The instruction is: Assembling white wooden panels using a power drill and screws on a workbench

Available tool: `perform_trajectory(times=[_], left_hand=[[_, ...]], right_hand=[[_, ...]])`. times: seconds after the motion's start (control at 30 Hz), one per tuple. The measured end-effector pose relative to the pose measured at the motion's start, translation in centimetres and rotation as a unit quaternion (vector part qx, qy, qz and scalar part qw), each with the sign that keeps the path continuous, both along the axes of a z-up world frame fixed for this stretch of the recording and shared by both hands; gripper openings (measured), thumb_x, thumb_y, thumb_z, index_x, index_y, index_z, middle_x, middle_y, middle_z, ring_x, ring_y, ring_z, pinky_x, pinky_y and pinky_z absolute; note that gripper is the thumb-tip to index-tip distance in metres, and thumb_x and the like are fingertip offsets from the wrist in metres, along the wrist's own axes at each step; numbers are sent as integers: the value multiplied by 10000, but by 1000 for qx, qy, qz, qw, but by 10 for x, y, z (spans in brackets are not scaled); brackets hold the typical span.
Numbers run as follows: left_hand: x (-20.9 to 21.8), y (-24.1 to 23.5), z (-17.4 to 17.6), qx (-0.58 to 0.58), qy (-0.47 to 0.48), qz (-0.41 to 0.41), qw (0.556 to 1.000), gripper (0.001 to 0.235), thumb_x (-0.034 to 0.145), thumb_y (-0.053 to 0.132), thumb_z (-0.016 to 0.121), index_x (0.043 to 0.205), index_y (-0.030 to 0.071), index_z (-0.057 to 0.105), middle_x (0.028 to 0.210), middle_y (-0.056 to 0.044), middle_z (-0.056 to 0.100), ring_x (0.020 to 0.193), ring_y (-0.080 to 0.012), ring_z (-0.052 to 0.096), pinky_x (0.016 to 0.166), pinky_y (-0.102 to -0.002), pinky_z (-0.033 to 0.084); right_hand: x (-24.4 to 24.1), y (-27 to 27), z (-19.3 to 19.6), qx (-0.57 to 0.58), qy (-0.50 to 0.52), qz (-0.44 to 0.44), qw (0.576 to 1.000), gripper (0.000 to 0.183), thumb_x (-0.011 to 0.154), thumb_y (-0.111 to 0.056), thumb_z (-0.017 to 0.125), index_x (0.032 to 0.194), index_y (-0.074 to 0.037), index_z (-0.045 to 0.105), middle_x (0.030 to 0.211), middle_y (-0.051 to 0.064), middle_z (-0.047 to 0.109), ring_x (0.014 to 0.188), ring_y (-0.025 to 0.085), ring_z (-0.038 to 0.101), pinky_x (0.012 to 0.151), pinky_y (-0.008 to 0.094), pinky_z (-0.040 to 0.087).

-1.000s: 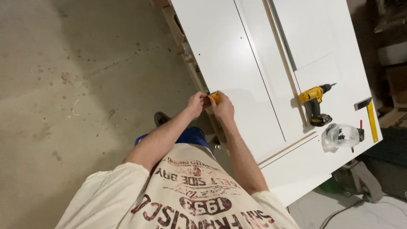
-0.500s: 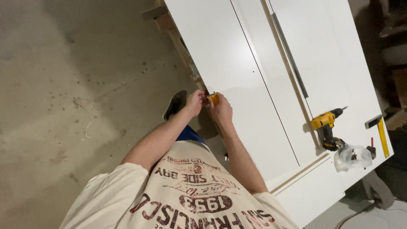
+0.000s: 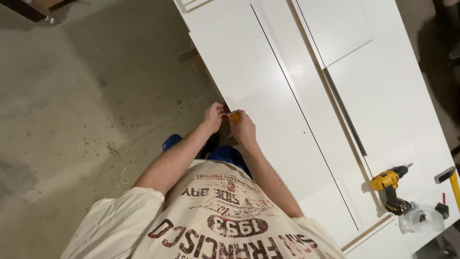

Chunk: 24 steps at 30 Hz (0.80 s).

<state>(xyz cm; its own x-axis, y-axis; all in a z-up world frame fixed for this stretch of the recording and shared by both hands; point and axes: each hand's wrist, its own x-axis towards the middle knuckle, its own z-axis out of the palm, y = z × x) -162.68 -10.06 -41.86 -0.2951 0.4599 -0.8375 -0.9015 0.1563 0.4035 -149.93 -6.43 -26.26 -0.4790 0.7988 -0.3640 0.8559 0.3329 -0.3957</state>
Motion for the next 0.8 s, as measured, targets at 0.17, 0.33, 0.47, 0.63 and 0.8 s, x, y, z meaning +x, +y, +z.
perform_trajectory(times=[0.17, 0.33, 0.47, 0.63, 0.8], left_hand=[[-76, 28, -5, 10, -10, 20, 1000, 185, 738, 242, 744, 857, 142, 642, 737, -23, 603, 620, -218, 644, 546, -331, 500], [-164, 51, 18, 8, -11, 4, 1000, 174, 738, 195, 761, 847, 90, 675, 716, -57, 618, 598, -249, 643, 565, -407, 564], [-226, 69, 20, -2, -13, -56, 998, 193, 742, 228, 754, 871, 95, 698, 727, -38, 629, 611, -208, 624, 582, -412, 591], [-272, 85, 59, -21, 20, -107, 994, 155, 743, 214, 762, 802, 90, 691, 715, -30, 544, 675, -214, 598, 638, -439, 595], [-294, 88, 54, -39, 17, -152, 987, 173, 744, 245, 773, 801, 109, 681, 781, -34, 549, 755, -210, 622, 655, -450, 596]], right_hand=[[-85, 21, 31, -13, -11, 1, 1000, 446, 940, -362, 678, 1263, -67, 588, 1113, 176, 702, 1014, 417, 729, 849, 507, 592], [-168, 45, 37, -19, 8, -23, 1000, 457, 929, -350, 673, 1265, -54, 582, 1091, 196, 695, 1008, 452, 713, 849, 551, 582], [-231, 65, 31, -18, 26, -59, 998, 458, 931, -361, 672, 1272, -68, 583, 1082, 204, 693, 1021, 465, 703, 859, 581, 573], [-284, 83, 19, -9, 4, -72, 997, 541, 897, -369, 710, 1341, -103, 553, 1126, 173, 691, 1063, 431, 701, 881, 563, 577], [-311, 88, 19, -8, -12, -106, 994, 523, 918, -408, 696, 1340, -133, 556, 1155, 156, 684, 1047, 416, 711, 879, 539, 586]])
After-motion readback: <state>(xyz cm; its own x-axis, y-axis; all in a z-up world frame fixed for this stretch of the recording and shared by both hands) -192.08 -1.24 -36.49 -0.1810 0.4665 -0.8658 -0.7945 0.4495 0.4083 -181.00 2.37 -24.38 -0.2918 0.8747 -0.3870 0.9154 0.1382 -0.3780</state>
